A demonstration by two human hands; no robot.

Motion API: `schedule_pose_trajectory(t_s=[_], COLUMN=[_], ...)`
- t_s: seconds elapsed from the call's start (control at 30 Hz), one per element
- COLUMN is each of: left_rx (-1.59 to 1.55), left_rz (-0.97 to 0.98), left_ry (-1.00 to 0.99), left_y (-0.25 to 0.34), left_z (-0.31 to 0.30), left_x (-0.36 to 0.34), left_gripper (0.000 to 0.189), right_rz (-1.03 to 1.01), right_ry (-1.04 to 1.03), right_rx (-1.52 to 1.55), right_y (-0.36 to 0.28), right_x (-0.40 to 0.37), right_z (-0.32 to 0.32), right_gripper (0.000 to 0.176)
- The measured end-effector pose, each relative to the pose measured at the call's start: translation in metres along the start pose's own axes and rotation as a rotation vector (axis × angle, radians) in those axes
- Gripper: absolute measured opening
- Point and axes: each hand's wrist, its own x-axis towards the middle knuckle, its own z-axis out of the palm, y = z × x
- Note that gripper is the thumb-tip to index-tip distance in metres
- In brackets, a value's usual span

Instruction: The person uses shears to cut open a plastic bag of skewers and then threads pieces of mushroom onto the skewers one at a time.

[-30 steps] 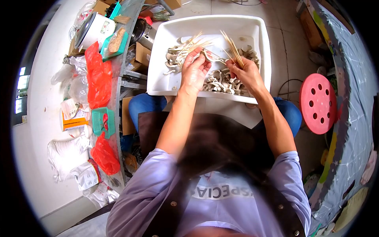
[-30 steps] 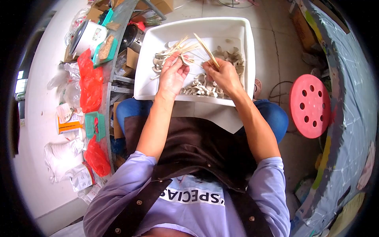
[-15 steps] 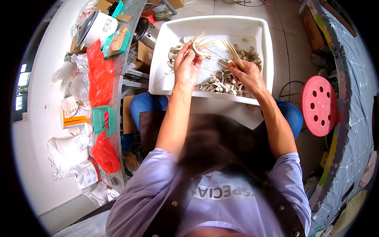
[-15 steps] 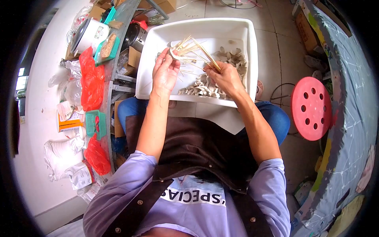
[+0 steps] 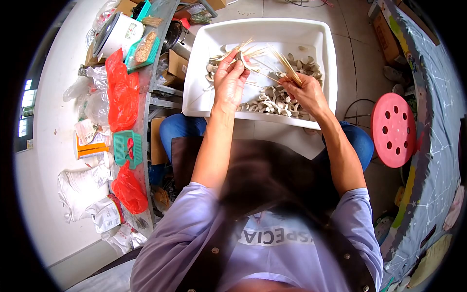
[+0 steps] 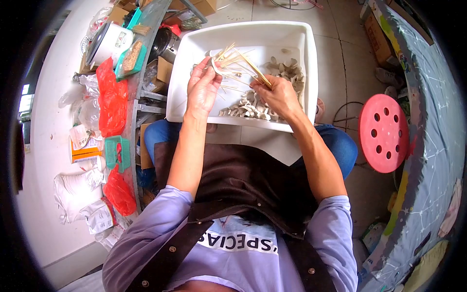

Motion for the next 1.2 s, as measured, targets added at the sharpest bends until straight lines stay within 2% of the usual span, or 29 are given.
schedule_pose_trajectory(t_s=[0.27, 0.47, 0.57, 0.8, 0.83, 0.9, 0.97, 1.0, 1.03, 1.1, 1.17, 1.2], left_rx=[-0.063, -0.023, -0.012, 0.02, -0.005, -0.041, -0.069, -0.164, -0.261, -0.245, 0.068, 0.224], left_rz=[0.055, 0.059, 0.03, -0.046, -0.058, -0.091, -0.155, -0.21, -0.203, -0.287, -0.15, -0.08], left_ry=[0.08, 0.118, 0.134, 0.141, 0.212, 0.265, 0.427, 0.532, 0.605, 0.639, 0.571, 0.533], left_y=[-0.013, -0.02, -0.025, -0.025, -0.023, -0.019, -0.02, -0.023, -0.018, -0.002, -0.012, -0.02], left_z=[0.006, 0.011, 0.015, 0.001, -0.002, -0.021, -0.062, -0.091, -0.101, -0.103, -0.083, -0.072], left_x=[-0.004, -0.009, -0.013, -0.009, -0.005, 0.013, 0.044, 0.069, 0.081, 0.092, 0.078, 0.066], left_gripper=[0.036, 0.033, 0.032, 0.031, 0.031, 0.025, 0.021, 0.017, 0.023, 0.028, 0.034, 0.036], right_rz=[0.03, 0.009, -0.087, -0.019, 0.002, -0.085, -0.093, -0.109, -0.124, -0.047, 0.046, 0.022], right_ry=[0.002, 0.071, 0.118, 0.099, 0.102, 0.305, 0.464, 0.465, 0.464, 0.398, 0.325, 0.331], right_rx=[0.222, 0.085, -0.016, -0.2, -0.2, -0.39, -0.299, -0.093, 0.113, 0.333, 0.437, 0.377], right_y=[0.007, 0.001, 0.008, -0.001, -0.004, 0.021, 0.007, 0.004, 0.001, -0.004, -0.008, -0.009], right_x=[-0.005, -0.006, -0.005, -0.003, -0.003, 0.012, 0.012, 0.012, 0.012, 0.01, 0.007, 0.007], right_z=[0.018, 0.02, 0.024, 0.012, 0.007, -0.007, -0.026, -0.033, -0.037, -0.04, -0.037, -0.032], right_gripper=[0.016, 0.018, 0.018, 0.019, 0.02, 0.026, 0.029, 0.031, 0.033, 0.034, 0.033, 0.033])
